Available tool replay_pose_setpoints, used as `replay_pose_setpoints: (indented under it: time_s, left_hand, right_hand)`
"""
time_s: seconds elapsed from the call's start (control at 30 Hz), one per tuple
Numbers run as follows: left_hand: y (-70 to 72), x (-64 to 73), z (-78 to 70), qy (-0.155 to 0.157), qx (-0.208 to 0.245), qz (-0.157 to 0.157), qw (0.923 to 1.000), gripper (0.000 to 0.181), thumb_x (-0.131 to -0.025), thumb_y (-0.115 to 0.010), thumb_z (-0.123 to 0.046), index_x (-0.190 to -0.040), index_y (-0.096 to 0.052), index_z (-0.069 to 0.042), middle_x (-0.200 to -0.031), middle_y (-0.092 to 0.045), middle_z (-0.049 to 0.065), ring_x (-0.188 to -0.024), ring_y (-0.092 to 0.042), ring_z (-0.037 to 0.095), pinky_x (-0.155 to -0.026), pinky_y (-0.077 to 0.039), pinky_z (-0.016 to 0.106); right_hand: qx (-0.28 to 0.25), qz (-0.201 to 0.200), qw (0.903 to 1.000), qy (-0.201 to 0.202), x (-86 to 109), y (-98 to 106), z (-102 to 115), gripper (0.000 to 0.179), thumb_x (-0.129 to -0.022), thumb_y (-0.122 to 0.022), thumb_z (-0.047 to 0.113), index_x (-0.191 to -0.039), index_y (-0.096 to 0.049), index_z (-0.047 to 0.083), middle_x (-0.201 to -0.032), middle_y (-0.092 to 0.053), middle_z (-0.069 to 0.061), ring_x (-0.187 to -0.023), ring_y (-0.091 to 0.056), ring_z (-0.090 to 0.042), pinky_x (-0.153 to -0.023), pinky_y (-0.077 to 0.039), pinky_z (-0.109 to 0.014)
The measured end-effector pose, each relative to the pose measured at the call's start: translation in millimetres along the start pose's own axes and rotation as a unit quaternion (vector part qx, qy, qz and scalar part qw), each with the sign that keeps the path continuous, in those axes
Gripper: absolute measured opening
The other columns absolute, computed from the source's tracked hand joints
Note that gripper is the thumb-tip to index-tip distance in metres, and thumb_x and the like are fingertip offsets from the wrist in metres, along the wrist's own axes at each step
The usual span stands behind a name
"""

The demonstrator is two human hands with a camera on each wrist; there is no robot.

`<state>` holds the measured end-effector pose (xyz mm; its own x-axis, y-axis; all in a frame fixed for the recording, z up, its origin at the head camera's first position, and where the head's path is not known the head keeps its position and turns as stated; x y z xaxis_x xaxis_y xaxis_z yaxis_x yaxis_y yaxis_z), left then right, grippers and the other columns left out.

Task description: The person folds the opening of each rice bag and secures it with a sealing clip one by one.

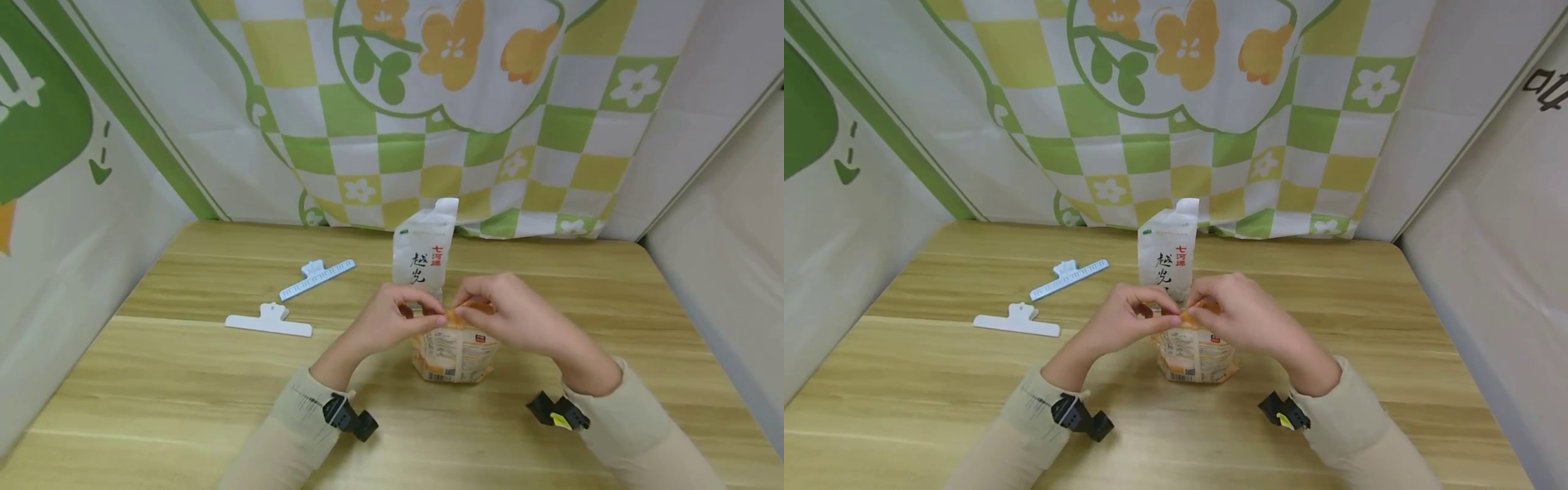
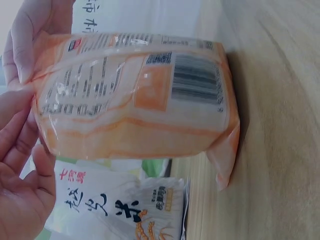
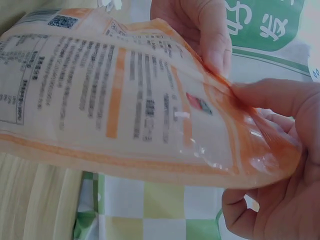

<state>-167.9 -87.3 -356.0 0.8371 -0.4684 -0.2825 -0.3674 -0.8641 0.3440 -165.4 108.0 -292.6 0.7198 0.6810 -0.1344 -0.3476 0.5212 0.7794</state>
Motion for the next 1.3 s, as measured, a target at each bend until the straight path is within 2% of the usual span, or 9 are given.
replay_pose_setpoints:
  time_s: [0.23,0.4,0.6,0.73,0.83,0.93,1.03,1.17,1.3]
  left_hand:
    - [-0.7,-0.4,-3.3,-0.024,-0.007,-0.006,0.9997,0.003,-0.087,-0.075,-0.007,-0.088,-0.077,-0.005,-0.088,-0.073,0.008,-0.075,-0.055,0.004,-0.06,-0.043,0.017]
    - [4.9,-0.3,-3.5,-0.014,-0.016,0.006,0.9998,0.003,-0.087,-0.075,-0.008,-0.088,-0.076,-0.005,-0.087,-0.073,0.009,-0.073,-0.055,0.004,-0.058,-0.044,0.018]
    - [14.3,2.8,-4.0,0.003,-0.03,0.02,0.9994,0.004,-0.086,-0.076,-0.009,-0.086,-0.076,-0.005,-0.085,-0.073,0.009,-0.071,-0.055,0.004,-0.055,-0.044,0.019]
    - [13.2,5.5,-0.2,-0.005,-0.036,0.04,0.9985,0.006,-0.087,-0.076,-0.01,-0.085,-0.076,-0.005,-0.085,-0.074,0.009,-0.07,-0.054,0.003,-0.053,-0.043,0.019]
    - [11.3,6.3,3.4,-0.014,-0.039,0.046,0.9981,0.007,-0.088,-0.076,-0.011,-0.086,-0.076,-0.005,-0.086,-0.074,0.009,-0.072,-0.055,0.003,-0.053,-0.042,0.018]
    - [9.1,8.1,5.6,-0.019,-0.044,0.027,0.9985,0.006,-0.087,-0.076,-0.011,-0.085,-0.077,-0.006,-0.085,-0.074,0.006,-0.072,-0.055,0.003,-0.053,-0.041,0.018]
    - [8.6,11.5,5.3,-0.024,-0.059,0.002,0.998,0.005,-0.087,-0.076,-0.011,-0.084,-0.078,-0.007,-0.084,-0.074,0.005,-0.071,-0.053,0.003,-0.055,-0.041,0.018]
    - [5.9,14.1,3.9,-0.035,-0.074,-0.018,0.9965,0.004,-0.086,-0.077,-0.01,-0.083,-0.078,-0.007,-0.083,-0.074,0.005,-0.07,-0.052,0.002,-0.057,-0.041,0.017]
    - [2.6,13.7,2.9,-0.048,-0.082,-0.029,0.9951,0.004,-0.086,-0.076,-0.009,-0.083,-0.078,-0.007,-0.082,-0.074,0.005,-0.069,-0.052,0.001,-0.056,-0.042,0.016]
  right_hand:
    - [-0.006,-0.006,0.9999,-0.01,-2.2,-1,5,0.016,-0.088,-0.073,0.005,-0.078,-0.066,0.014,-0.079,-0.071,0.003,-0.071,-0.064,-0.005,-0.058,-0.05,-0.023]
    - [-0.002,-0.029,0.9996,-0.005,-4.8,-7,8,0.019,-0.086,-0.073,0.002,-0.075,-0.066,0.014,-0.073,-0.068,0.004,-0.059,-0.053,-0.005,-0.05,-0.045,-0.021]
    - [0.008,-0.073,0.9972,0.017,-6.4,-11,9,0.017,-0.086,-0.073,0.002,-0.076,-0.068,0.015,-0.074,-0.067,0.005,-0.068,-0.055,-0.007,-0.058,-0.048,-0.023]
    - [0.002,-0.102,0.9947,0.012,1.1,-14,7,0.018,-0.085,-0.074,0.003,-0.075,-0.068,0.016,-0.073,-0.066,0.005,-0.069,-0.055,-0.007,-0.059,-0.048,-0.024]
    - [0.0,-0.112,0.9937,0.005,4.9,-14,5,0.017,-0.085,-0.075,0.002,-0.076,-0.069,0.016,-0.074,-0.067,0.004,-0.063,-0.054,-0.005,-0.056,-0.049,-0.024]
    - [0.022,-0.093,0.9955,-0.005,3.7,-11,4,0.014,-0.087,-0.074,0.005,-0.08,-0.069,0.016,-0.075,-0.066,0.005,-0.062,-0.054,-0.005,-0.057,-0.048,-0.024]
    - [0.049,-0.047,0.9974,-0.024,-2.9,-7,7,0.011,-0.089,-0.072,0.009,-0.082,-0.069,0.017,-0.076,-0.066,0.006,-0.064,-0.053,-0.007,-0.057,-0.047,-0.025]
    - [0.068,0.012,0.9968,-0.04,-11.8,-4,11,0.007,-0.09,-0.072,0.01,-0.085,-0.073,0.016,-0.08,-0.071,0.005,-0.067,-0.06,-0.006,-0.06,-0.051,-0.026]
    - [0.079,0.026,0.9956,-0.043,-15.3,-5,13,0.006,-0.089,-0.074,0.012,-0.084,-0.076,0.016,-0.082,-0.075,0.004,-0.071,-0.063,-0.004,-0.065,-0.054,-0.025]
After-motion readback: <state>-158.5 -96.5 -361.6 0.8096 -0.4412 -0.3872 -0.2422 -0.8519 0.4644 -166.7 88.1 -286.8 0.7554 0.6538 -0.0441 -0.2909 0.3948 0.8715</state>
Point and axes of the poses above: each hand's wrist, its own x-axis away from the middle knuckle, its own y-axis out of the back of the hand, z = x × y, the point moved 2 cm from there along -x, towards the middle knuckle
